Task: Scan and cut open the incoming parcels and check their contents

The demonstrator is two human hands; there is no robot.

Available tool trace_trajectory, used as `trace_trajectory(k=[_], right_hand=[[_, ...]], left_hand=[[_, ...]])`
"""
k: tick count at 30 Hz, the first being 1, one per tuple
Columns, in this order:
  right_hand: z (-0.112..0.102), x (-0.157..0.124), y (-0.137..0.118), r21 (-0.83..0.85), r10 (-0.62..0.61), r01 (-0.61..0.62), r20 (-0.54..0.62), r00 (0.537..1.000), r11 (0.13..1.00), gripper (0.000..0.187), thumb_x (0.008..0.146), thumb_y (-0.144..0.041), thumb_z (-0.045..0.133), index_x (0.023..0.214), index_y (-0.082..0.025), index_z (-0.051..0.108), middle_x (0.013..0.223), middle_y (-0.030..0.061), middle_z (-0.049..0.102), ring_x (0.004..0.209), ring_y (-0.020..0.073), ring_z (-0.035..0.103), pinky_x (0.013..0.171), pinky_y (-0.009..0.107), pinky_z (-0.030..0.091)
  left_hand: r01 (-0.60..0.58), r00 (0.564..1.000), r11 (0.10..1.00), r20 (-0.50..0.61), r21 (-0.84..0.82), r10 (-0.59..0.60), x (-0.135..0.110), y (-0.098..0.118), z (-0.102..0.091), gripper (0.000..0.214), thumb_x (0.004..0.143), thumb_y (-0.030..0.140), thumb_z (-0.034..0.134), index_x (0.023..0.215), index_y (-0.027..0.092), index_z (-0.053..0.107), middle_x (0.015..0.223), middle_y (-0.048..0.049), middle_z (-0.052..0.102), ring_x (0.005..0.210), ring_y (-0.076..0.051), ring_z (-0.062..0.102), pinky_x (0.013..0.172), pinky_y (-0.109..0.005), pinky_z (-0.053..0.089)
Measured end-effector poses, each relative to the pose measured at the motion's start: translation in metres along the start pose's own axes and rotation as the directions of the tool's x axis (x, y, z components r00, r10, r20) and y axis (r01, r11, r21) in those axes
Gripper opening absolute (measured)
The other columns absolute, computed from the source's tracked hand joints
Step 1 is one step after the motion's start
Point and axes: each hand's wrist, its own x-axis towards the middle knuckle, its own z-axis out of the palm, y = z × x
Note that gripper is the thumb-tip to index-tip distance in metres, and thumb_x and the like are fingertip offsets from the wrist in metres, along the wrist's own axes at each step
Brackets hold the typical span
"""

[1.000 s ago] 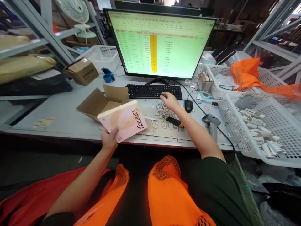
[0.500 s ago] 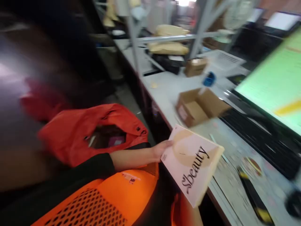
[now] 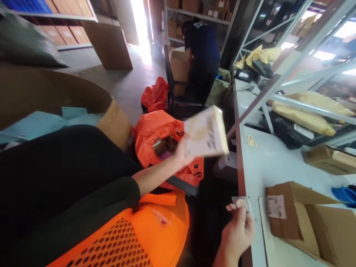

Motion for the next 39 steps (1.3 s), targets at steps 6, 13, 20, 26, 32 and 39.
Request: trace_trajectory(k=[6,13,20,26,32,39], right_hand=[[-0.016,-0.024,-0.003,0.154,0.128,-0.114,-0.086,0.988,0.982,0.022,0.081,-0.047,0.082,0.089,-0.029,0.072,0.078,0.0018,0.073,0.062,0.0209,0.07,0.064,0.042,0.065],[-0.018,-0.023,-0.025,0.132,0.193,-0.191,-0.006,0.981,0.973,0.037,0.083,-0.059,0.077,0.082,-0.023,0.069,0.079,0.0059,0.075,0.068,0.0206,0.071,0.076,0.04,0.062],[-0.081,-0.033,-0.08,0.101,0.096,-0.083,-0.13,0.987,0.991,0.04,0.085,-0.062,0.076,0.09,-0.025,0.062,0.068,-0.0021,0.066,0.062,0.0169,0.064,0.071,0.036,0.058],[-0.188,-0.03,-0.112,-0.084,0.012,-0.049,-0.399,0.917,0.995,0.038,0.075,-0.055,0.083,0.088,-0.023,0.067,0.064,-0.0039,0.059,0.058,0.0129,0.054,0.058,0.028,0.045],[-0.313,0.011,-0.104,-0.193,-0.035,-0.106,-0.612,0.79,0.975,0.047,0.064,-0.064,0.081,0.074,-0.02,0.068,0.054,-0.0058,0.049,0.055,0.0104,0.042,0.055,0.026,0.035],[-0.338,0.016,-0.057,-0.188,0.006,-0.138,-0.573,0.82,0.972,0.054,0.068,-0.072,0.08,0.066,-0.02,0.066,0.057,-0.0024,0.057,0.058,0.0127,0.049,0.061,0.028,0.04]], left_hand=[[-0.723,0.52,0.536,-0.168,0.436,0.838,0.033,0.214,-0.04,0.085,0.094,0.09,0.039,0.114,0.013,0.067,0.1,-0.0057,0.078,0.149,-0.017,0.048,0.103,-0.023,0.052],[-0.613,0.729,0.581,0.101,0.535,0.677,0.097,0.104,-0.031,0.096,0.098,0.084,-0.007,0.156,0.027,0.044,0.146,0.0069,0.065,0.152,-0.025,0.048,0.107,-0.027,0.054],[-0.096,0.568,0.726,0.637,0.68,-0.521,-0.01,-0.164,0.125,0.064,0.077,0.07,0.083,0.107,0.014,0.074,0.086,-0.008,0.074,0.071,-0.02,0.069,0.069,-0.033,0.055],[-0.247,0.11,0.689,0.727,0.681,-0.678,-0.067,-0.268,0.22,0.042,0.08,0.057,0.081,0.084,0.016,0.078,0.079,-0.0068,0.074,0.071,-0.019,0.064,0.07,-0.03,0.052],[-0.299,-0.043,0.654,0.674,0.695,-0.737,-0.1,-0.397,0.283,0.041,0.074,0.059,0.074,0.068,0.018,0.074,0.063,-0.0057,0.068,0.061,-0.018,0.057,0.06,-0.029,0.043],[-0.321,-0.019,0.608,0.636,0.727,-0.771,-0.083,-0.434,0.259,0.05,0.082,0.065,0.064,0.074,0.017,0.074,0.066,-0.0053,0.068,0.066,-0.019,0.059,0.067,-0.031,0.047]])
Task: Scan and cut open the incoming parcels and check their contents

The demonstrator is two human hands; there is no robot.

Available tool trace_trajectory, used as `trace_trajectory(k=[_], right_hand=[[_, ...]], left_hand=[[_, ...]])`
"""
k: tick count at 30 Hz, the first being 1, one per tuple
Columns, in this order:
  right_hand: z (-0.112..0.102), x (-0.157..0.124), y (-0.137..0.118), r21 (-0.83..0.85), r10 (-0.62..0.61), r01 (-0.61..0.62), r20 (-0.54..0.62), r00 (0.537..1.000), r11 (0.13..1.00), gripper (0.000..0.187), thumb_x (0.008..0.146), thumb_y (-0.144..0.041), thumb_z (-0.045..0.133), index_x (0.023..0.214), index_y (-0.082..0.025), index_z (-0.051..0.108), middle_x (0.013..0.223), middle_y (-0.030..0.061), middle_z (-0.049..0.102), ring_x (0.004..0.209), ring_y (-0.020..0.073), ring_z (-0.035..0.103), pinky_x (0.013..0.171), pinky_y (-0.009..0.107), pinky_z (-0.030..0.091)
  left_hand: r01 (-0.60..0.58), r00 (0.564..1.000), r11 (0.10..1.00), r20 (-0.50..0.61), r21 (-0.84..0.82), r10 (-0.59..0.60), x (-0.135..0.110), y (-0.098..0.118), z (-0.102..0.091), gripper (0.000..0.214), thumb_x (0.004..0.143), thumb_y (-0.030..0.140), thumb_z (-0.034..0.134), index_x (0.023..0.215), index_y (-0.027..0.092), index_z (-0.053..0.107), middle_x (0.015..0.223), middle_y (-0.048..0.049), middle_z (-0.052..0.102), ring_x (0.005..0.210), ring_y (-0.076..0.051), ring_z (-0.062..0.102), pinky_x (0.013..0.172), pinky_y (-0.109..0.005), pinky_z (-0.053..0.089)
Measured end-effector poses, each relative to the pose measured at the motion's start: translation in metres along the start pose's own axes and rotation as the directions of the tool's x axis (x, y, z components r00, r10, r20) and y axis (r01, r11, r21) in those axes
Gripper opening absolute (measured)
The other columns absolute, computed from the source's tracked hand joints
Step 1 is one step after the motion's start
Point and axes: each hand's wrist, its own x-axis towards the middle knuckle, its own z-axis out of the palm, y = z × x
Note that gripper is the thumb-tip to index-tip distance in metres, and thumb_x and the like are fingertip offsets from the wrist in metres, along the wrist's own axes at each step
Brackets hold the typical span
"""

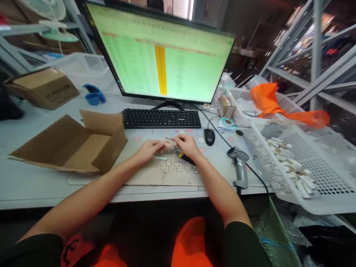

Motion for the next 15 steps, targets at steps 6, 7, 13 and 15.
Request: trace_trajectory(k=[6,7,13,15], right_hand=[[-0.001,-0.015,0.006,-0.084,-0.032,0.035,0.029,0.999,0.996,0.053,0.085,-0.068,0.071,0.064,-0.022,0.061,0.06,-0.0008,0.056,0.06,0.0141,0.049,0.062,0.029,0.041],[0.001,-0.017,0.005,-0.091,-0.033,0.036,0.032,0.999,0.995,0.052,0.087,-0.067,0.07,0.064,-0.022,0.061,0.06,-0.0006,0.056,0.06,0.0145,0.049,0.061,0.029,0.041],[-0.017,-0.011,-0.001,-0.398,-0.239,0.187,-0.084,0.967,0.898,0.041,0.098,-0.055,0.056,0.079,-0.022,0.07,0.08,0.0065,0.068,0.081,0.0223,0.063,0.081,0.036,0.054],[-0.046,0.0,0.003,-0.614,-0.331,0.11,-0.26,0.907,0.782,0.041,0.1,-0.051,0.049,0.09,-0.02,0.073,0.1,0.013,0.072,0.103,0.0275,0.065,0.1,0.042,0.052]], left_hand=[[0.052,0.99,0.998,0.131,-0.046,-0.045,-0.014,0.011,-0.007,0.048,0.088,0.062,0.063,0.075,0.017,0.075,0.07,-0.0051,0.069,0.07,-0.019,0.062,0.075,-0.032,0.051],[0.062,0.989,0.997,0.136,-0.049,-0.055,-0.015,0.013,-0.008,0.049,0.088,0.063,0.063,0.074,0.017,0.074,0.07,-0.0053,0.069,0.07,-0.019,0.062,0.075,-0.032,0.051],[0.111,0.993,0.993,0.048,-0.029,-0.11,-0.017,0.009,-0.011,0.051,0.09,0.064,0.064,0.073,0.017,0.072,0.07,-0.0059,0.07,0.069,-0.019,0.062,0.073,-0.032,0.051],[0.135,0.991,0.989,0.018,-0.059,-0.134,-0.016,0.006,-0.011,0.047,0.088,0.061,0.068,0.076,0.016,0.073,0.07,-0.0058,0.07,0.066,-0.018,0.061,0.07,-0.031,0.05]])
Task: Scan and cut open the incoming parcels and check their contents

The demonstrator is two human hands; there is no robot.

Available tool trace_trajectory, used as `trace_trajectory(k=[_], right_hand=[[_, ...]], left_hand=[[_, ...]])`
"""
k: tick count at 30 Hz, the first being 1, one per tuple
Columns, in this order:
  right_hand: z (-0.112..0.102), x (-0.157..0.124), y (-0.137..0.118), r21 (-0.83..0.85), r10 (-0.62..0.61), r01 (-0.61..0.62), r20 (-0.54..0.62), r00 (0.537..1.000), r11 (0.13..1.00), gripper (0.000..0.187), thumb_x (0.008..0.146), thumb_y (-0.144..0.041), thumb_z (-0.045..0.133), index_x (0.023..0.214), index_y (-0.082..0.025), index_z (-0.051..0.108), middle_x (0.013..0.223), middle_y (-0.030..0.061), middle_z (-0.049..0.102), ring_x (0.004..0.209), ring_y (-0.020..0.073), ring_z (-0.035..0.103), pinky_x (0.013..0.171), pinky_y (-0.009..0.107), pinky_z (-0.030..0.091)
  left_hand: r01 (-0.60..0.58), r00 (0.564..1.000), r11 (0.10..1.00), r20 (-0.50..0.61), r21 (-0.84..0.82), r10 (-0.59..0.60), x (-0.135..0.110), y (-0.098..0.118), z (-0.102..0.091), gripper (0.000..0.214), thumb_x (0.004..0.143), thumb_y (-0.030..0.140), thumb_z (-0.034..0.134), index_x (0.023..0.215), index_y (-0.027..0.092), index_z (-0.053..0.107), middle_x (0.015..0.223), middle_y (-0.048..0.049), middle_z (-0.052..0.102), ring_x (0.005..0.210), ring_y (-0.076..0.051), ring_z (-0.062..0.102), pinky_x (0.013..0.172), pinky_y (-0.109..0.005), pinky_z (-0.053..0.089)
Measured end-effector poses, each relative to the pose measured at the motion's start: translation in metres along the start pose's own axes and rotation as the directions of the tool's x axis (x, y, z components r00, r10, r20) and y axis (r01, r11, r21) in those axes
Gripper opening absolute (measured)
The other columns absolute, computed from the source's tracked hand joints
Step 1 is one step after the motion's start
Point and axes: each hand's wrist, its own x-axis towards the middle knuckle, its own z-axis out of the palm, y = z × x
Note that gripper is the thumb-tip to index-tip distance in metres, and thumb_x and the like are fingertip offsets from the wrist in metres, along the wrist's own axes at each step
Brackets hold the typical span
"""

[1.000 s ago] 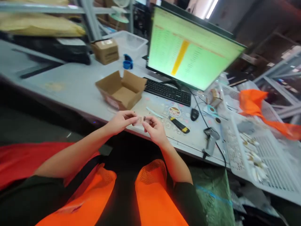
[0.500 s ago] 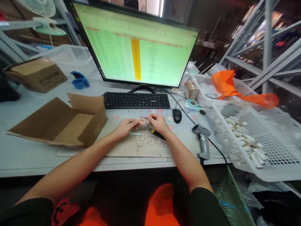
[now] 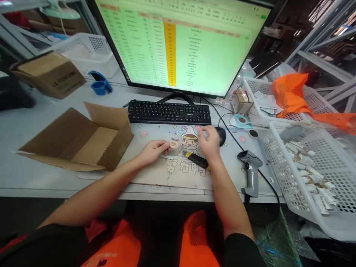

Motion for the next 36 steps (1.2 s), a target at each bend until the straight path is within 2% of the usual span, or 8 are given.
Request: trace_trajectory(k=[3,6,11,19,23,27,30,36], right_hand=[[-0.022,0.021,0.043,-0.352,0.211,-0.244,-0.13,0.969,0.904,0.044,0.097,-0.046,0.049,0.114,-0.014,0.074,0.126,0.0213,0.068,0.127,0.0359,0.058,0.115,0.055,0.044],[-0.029,0.024,0.075,-0.459,0.312,-0.312,-0.078,0.947,0.832,0.053,0.091,-0.044,0.059,0.13,-0.01,0.071,0.144,0.0265,0.06,0.134,0.0425,0.055,0.115,0.063,0.044],[-0.017,0.001,0.092,-0.492,0.192,-0.18,-0.027,0.981,0.852,0.06,0.096,-0.041,0.055,0.147,-0.011,0.063,0.162,0.0242,0.046,0.144,0.0398,0.051,0.119,0.055,0.044],[-0.01,-0.004,0.116,-0.569,0.021,-0.053,-0.062,0.998,0.821,0.065,0.088,-0.032,0.06,0.149,-0.01,0.062,0.158,0.0251,0.048,0.139,0.0406,0.053,0.116,0.055,0.047],[-0.008,0.0,0.129,-0.541,-0.051,0.033,-0.018,0.999,0.84,0.063,0.091,-0.038,0.058,0.147,-0.01,0.065,0.153,0.0254,0.054,0.137,0.0395,0.056,0.118,0.055,0.046],[-0.007,0.002,0.137,-0.487,-0.122,0.094,-0.027,0.992,0.868,0.058,0.09,-0.038,0.055,0.139,-0.011,0.071,0.145,0.0224,0.062,0.132,0.0362,0.06,0.117,0.052,0.048],[-0.005,0.002,0.138,-0.498,-0.097,0.047,-0.076,0.992,0.866,0.057,0.088,-0.038,0.054,0.134,-0.012,0.075,0.141,0.0219,0.064,0.126,0.0366,0.063,0.113,0.054,0.051],[-0.007,0.002,0.135,-0.516,-0.118,0.087,-0.028,0.993,0.852,0.057,0.089,-0.037,0.053,0.133,-0.009,0.075,0.139,0.0234,0.065,0.125,0.0364,0.063,0.113,0.052,0.051]], left_hand=[[-0.005,0.998,0.999,-0.06,-0.046,0.002,0.004,-0.002,0.0,0.036,0.087,0.051,0.072,0.082,0.015,0.076,0.072,-0.0058,0.072,0.065,-0.017,0.063,0.069,-0.031,0.052],[-0.03,0.989,0.995,-0.148,-0.091,0.016,0.01,-0.002,-0.002,0.028,0.086,0.039,0.073,0.097,0.014,0.077,0.076,-0.0056,0.075,0.067,-0.018,0.066,0.073,-0.032,0.055],[-0.068,0.97,0.987,-0.243,-0.148,0.03,0.022,-0.004,-0.007,0.031,0.084,0.028,0.071,0.111,0.012,0.074,0.079,-0.0054,0.077,0.07,-0.017,0.07,0.078,-0.031,0.055],[-0.065,0.974,0.993,-0.222,-0.101,0.041,0.023,0.003,-0.01,0.029,0.095,0.04,0.06,0.094,0.014,0.074,0.102,-0.014,0.081,0.075,-0.014,0.07,0.068,-0.025,0.049],[0.003,0.983,1.0,-0.182,0.014,-0.001,0.021,0.003,-0.008,0.033,0.102,0.035,0.052,0.109,0.013,0.075,0.11,-0.0146,0.081,0.081,-0.014,0.073,0.071,-0.024,0.052],[0.099,0.987,0.961,-0.151,0.26,-0.061,0.018,0.005,-0.01,0.032,0.092,0.024,0.068,0.12,0.01,0.076,0.091,-0.013,0.081,0.081,-0.022,0.076,0.079,-0.031,0.057],[0.143,0.969,0.878,-0.245,0.458,-0.03,0.016,0.012,-0.023,0.053,0.088,0.027,0.077,0.138,0.01,0.07,0.103,-0.0162,0.081,0.108,-0.032,0.075,0.099,-0.04,0.055],[0.296,0.887,0.711,-0.46,0.638,0.043,-0.007,0.026,-0.074,0.059,0.102,0.04,0.058,0.155,0.014,0.057,0.152,-0.02,0.061,0.139,-0.036,0.06,0.118,-0.043,0.046]])
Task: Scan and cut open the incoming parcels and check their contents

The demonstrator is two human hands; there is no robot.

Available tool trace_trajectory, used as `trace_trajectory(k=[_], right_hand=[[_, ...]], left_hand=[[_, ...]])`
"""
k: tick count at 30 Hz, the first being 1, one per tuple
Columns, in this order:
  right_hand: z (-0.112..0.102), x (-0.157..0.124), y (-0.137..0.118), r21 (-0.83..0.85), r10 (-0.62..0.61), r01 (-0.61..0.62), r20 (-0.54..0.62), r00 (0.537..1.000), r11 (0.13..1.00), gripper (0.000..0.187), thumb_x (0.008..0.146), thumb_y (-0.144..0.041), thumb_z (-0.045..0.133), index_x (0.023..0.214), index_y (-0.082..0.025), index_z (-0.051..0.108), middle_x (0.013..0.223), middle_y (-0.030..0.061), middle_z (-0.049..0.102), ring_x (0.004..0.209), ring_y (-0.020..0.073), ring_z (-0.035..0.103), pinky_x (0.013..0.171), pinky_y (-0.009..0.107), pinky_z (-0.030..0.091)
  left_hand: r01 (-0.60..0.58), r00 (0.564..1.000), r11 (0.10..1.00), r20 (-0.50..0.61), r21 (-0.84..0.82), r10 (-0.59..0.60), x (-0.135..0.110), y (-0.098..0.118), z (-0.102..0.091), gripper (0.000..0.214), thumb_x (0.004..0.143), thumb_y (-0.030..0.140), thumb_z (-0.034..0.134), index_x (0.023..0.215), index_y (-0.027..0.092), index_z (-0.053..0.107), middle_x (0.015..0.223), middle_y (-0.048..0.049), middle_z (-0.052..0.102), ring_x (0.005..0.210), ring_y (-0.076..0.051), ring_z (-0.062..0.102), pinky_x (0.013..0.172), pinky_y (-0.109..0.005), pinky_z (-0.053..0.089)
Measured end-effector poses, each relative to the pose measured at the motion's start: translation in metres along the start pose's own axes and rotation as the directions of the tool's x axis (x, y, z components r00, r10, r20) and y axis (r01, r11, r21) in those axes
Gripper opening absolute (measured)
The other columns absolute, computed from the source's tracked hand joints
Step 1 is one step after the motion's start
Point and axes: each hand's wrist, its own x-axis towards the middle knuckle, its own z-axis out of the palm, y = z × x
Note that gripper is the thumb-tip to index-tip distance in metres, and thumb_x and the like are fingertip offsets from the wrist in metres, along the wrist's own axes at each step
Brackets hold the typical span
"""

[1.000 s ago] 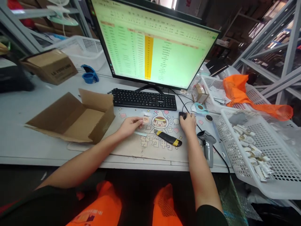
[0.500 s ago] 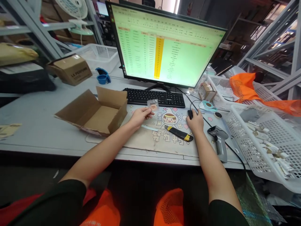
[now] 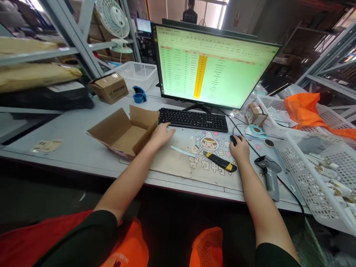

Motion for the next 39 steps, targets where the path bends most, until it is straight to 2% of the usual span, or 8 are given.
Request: trace_trajectory(k=[4,7,11,16,23,29,34,39], right_hand=[[0.001,0.0,0.001,-0.001,0.026,-0.026,-0.003,1.0,1.0,0.057,0.089,-0.035,0.054,0.135,-0.008,0.074,0.14,0.0242,0.064,0.125,0.0368,0.062,0.113,0.053,0.049],[0.003,0.001,0.003,-0.003,0.027,-0.027,-0.003,1.0,1.0,0.056,0.089,-0.034,0.055,0.136,-0.008,0.073,0.141,0.0254,0.063,0.127,0.0374,0.06,0.114,0.054,0.048],[0.003,0.001,0.003,-0.004,0.021,-0.021,0.005,1.0,1.0,0.057,0.09,-0.032,0.054,0.137,-0.006,0.072,0.141,0.0268,0.062,0.128,0.0375,0.06,0.115,0.055,0.047],[0.002,-0.001,-0.002,-0.017,0.017,-0.017,-0.018,1.0,1.0,0.056,0.091,-0.034,0.052,0.136,-0.008,0.073,0.14,0.0256,0.063,0.125,0.0369,0.06,0.113,0.054,0.049],[0.0,-0.001,-0.007,0.0,0.042,-0.042,0.001,0.999,0.999,0.054,0.091,-0.033,0.05,0.134,-0.01,0.074,0.14,0.0243,0.063,0.127,0.0367,0.059,0.114,0.056,0.048],[-0.007,-0.002,-0.014,-0.018,0.068,-0.068,0.008,0.998,0.998,0.059,0.093,-0.034,0.05,0.144,-0.009,0.067,0.146,0.025,0.058,0.132,0.0368,0.057,0.116,0.054,0.047],[-0.007,-0.002,-0.016,-0.021,0.132,-0.131,0.009,0.991,0.991,0.052,0.092,-0.031,0.055,0.136,-0.012,0.073,0.14,0.0217,0.063,0.126,0.0357,0.06,0.114,0.051,0.05],[-0.005,0.002,-0.014,-0.004,0.192,-0.192,0.009,0.981,0.981,0.052,0.094,-0.029,0.055,0.14,-0.011,0.071,0.142,0.0231,0.062,0.127,0.0376,0.059,0.116,0.053,0.047]], left_hand=[[0.083,0.996,0.987,-0.035,0.14,-0.079,-0.005,-0.034,-0.02,0.059,0.099,0.041,0.059,0.151,0.012,0.061,0.15,-0.0232,0.06,0.139,-0.043,0.058,0.117,-0.052,0.047],[0.095,0.995,0.976,-0.053,0.194,-0.086,0.007,-0.046,-0.018,0.057,0.098,0.04,0.058,0.146,0.011,0.064,0.15,-0.0239,0.058,0.142,-0.043,0.054,0.121,-0.054,0.043],[0.109,0.991,0.978,-0.091,0.175,-0.094,0.042,-0.04,0.002,0.065,0.096,0.045,0.06,0.155,0.018,0.056,0.164,-0.0188,0.046,0.154,-0.039,0.039,0.127,-0.05,0.035],[0.169,0.976,0.982,-0.151,0.091,-0.154,0.067,-0.037,0.024,0.075,0.099,0.045,0.052,0.164,0.009,0.04,0.168,-0.0254,0.039,0.154,-0.041,0.04,0.128,-0.055,0.032],[0.145,0.971,0.989,-0.19,-0.007,-0.144,0.073,-0.051,0.03,0.074,0.095,0.044,0.059,0.16,0.013,0.045,0.169,-0.0225,0.035,0.156,-0.039,0.038,0.13,-0.048,0.029],[0.192,0.966,0.976,-0.156,-0.102,-0.206,0.074,-0.049,0.017,0.076,0.092,0.048,0.062,0.159,0.016,0.048,0.163,-0.0212,0.038,0.147,-0.04,0.049,0.127,-0.05,0.036],[0.215,0.963,0.969,-0.135,-0.125,-0.231,0.074,-0.049,0.012,0.073,0.093,0.05,0.058,0.155,0.012,0.052,0.158,-0.0231,0.042,0.148,-0.038,0.048,0.127,-0.049,0.038],[0.177,0.97,0.984,-0.165,-0.014,-0.176,0.072,-0.048,0.023,0.076,0.089,0.053,0.061,0.156,0.018,0.053,0.173,-0.0213,0.024,0.162,-0.044,0.022,0.133,-0.062,0.019]])
